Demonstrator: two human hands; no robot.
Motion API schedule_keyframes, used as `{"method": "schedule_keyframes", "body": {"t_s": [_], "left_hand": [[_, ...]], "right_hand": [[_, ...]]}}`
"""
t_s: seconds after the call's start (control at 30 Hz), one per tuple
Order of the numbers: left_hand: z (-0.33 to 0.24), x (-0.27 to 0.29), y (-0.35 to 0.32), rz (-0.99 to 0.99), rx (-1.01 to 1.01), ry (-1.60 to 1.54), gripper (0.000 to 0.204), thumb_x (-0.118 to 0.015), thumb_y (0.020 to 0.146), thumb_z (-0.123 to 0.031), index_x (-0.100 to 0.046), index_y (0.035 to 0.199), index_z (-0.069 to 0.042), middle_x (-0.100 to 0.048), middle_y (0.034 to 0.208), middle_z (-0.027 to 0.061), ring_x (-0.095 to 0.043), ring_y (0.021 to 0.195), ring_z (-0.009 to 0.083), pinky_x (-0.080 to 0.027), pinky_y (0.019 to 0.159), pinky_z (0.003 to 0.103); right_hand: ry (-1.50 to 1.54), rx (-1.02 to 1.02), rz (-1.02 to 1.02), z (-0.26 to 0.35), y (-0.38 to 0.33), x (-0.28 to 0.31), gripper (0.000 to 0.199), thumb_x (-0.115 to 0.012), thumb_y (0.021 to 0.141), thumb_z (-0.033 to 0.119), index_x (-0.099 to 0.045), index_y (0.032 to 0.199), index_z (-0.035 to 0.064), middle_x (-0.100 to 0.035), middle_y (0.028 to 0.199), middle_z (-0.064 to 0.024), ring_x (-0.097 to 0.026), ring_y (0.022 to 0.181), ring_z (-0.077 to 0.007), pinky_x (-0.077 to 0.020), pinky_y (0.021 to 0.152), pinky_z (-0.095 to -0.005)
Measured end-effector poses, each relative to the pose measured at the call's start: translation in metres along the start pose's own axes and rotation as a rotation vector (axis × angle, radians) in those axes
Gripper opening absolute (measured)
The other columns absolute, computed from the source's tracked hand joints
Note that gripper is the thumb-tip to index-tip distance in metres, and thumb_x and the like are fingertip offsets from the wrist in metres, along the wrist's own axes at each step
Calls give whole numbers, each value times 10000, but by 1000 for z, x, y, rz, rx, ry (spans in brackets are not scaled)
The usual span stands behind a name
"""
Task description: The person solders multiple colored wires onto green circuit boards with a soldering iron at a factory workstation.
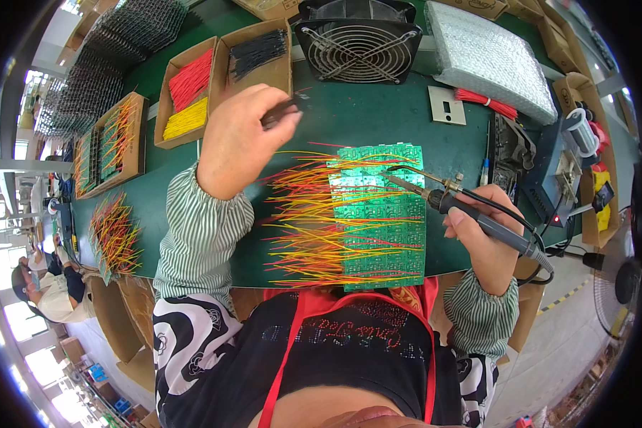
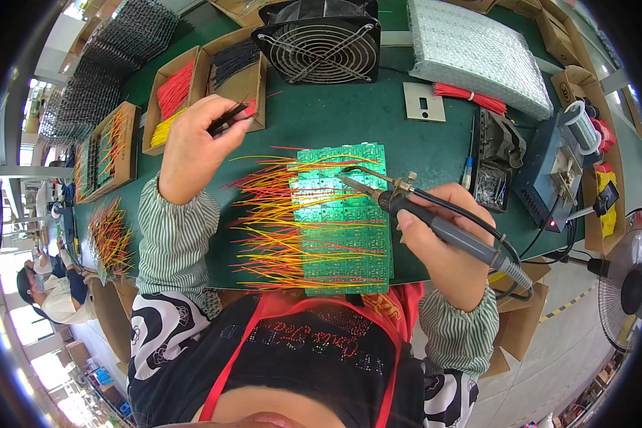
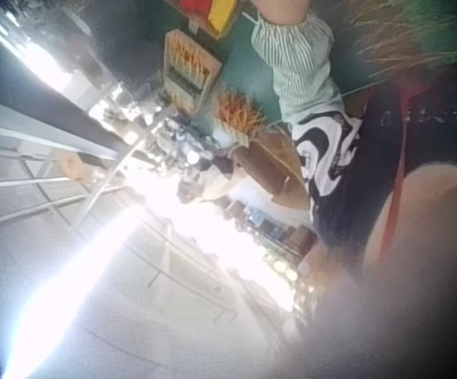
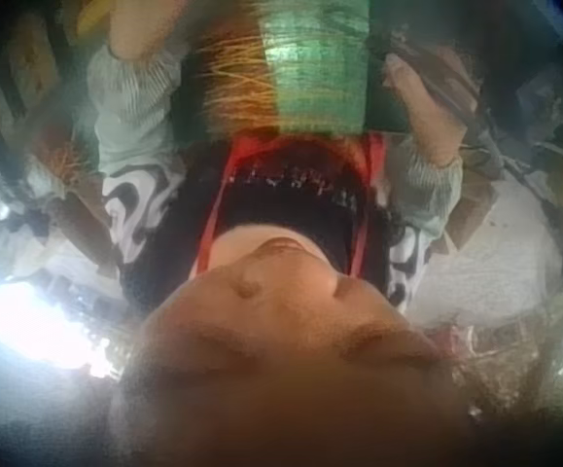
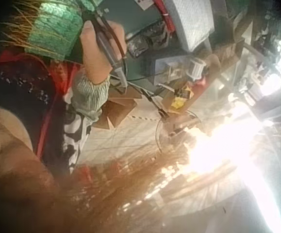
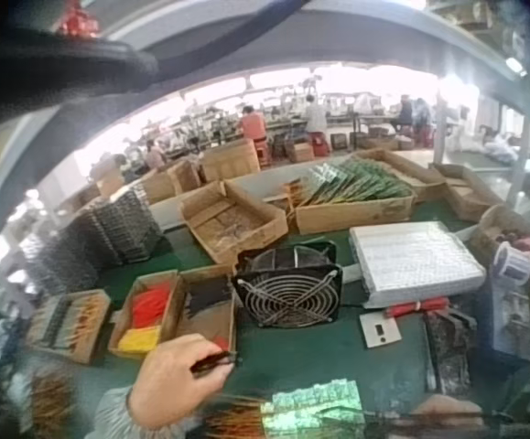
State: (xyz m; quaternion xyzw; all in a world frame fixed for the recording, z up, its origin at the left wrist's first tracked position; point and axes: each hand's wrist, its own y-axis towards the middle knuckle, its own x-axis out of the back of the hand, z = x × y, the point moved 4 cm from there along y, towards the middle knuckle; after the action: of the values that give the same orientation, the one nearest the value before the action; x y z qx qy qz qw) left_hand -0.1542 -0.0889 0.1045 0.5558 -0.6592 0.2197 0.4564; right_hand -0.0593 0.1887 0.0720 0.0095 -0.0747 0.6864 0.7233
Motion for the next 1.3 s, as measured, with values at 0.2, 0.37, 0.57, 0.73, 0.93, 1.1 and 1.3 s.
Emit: {"method": "schedule_keyframes", "body": {"t_s": [0.2, 0.37, 0.57, 0.73, 0.93, 1.1, 1.3], "left_hand": [[-27, -50, -10, 258, -268, -160, 170, -643, 784, -162, -624, 846, -5, -568, 747, 109, -562, 668, 265, -440, 594, 334], [-26, -64, -8, 313, -247, -166, 183, -640, 788, -180, -626, 837, -4, -562, 749, 109, -559, 663, 267, -439, 591, 339], [-26, -67, -5, 335, -239, -180, 185, -637, 788, -180, -626, 831, 0, -560, 746, 112, -559, 661, 268, -440, 589, 340], [-26, -68, -3, 340, -229, -191, 183, -636, 786, -174, -625, 823, 4, -559, 740, 114, -559, 658, 271, -441, 585, 341], [-26, -66, -3, 349, -240, -202, 182, -640, 780, -172, -626, 820, 5, -560, 734, 114, -560, 654, 271, -438, 579, 341], [-28, -66, -4, 389, -182, -157, 196, -607, 794, -216, -636, 808, -23, -575, 765, 115, -568, 711, 306, -445, 621, 391], [-19, -23, 8, -12, -169, 131, 128, -643, 775, -119, -642, 831, -4, -608, 762, 111, -591, 684, 253, -458, 601, 318]], "right_hand": [[26, -6, 2, -2, 2, -2, 163, -672, 744, 34, -581, 864, -28, -640, 719, -66, -592, 638, -76, -458, 562, -192], [45, -5, 5, -3, 4, -4, 164, -670, 746, 30, -579, 869, -29, -640, 721, -68, -596, 640, -77, -462, 561, -191], [11, -2, 11, -7, 9, -5, 174, -684, 738, 41, -589, 869, -25, -642, 725, -67, -593, 650, -72, -471, 574, -192], [-74, 49, 15, -6, 11, -5, 174, -686, 735, 40, -590, 865, -24, -642, 730, -70, -590, 646, -72, -470, 572, -192], [52, 5, -18, 0, 6, 2, 183, -676, 732, 20, -582, 882, -26, -639, 717, -76, -596, 628, -86, -470, 564, -206], [17, -20, -29, -1, 3, 8, 186, -671, 732, 17, -581, 888, -28, -634, 706, -75, -600, 622, -94, -468, 565, -205], [5, -35, -62, -3, -2, 15, 188, -677, 731, 29, -576, 878, -31, -627, 701, -69, -598, 614, -96, -467, 562, -206]]}}
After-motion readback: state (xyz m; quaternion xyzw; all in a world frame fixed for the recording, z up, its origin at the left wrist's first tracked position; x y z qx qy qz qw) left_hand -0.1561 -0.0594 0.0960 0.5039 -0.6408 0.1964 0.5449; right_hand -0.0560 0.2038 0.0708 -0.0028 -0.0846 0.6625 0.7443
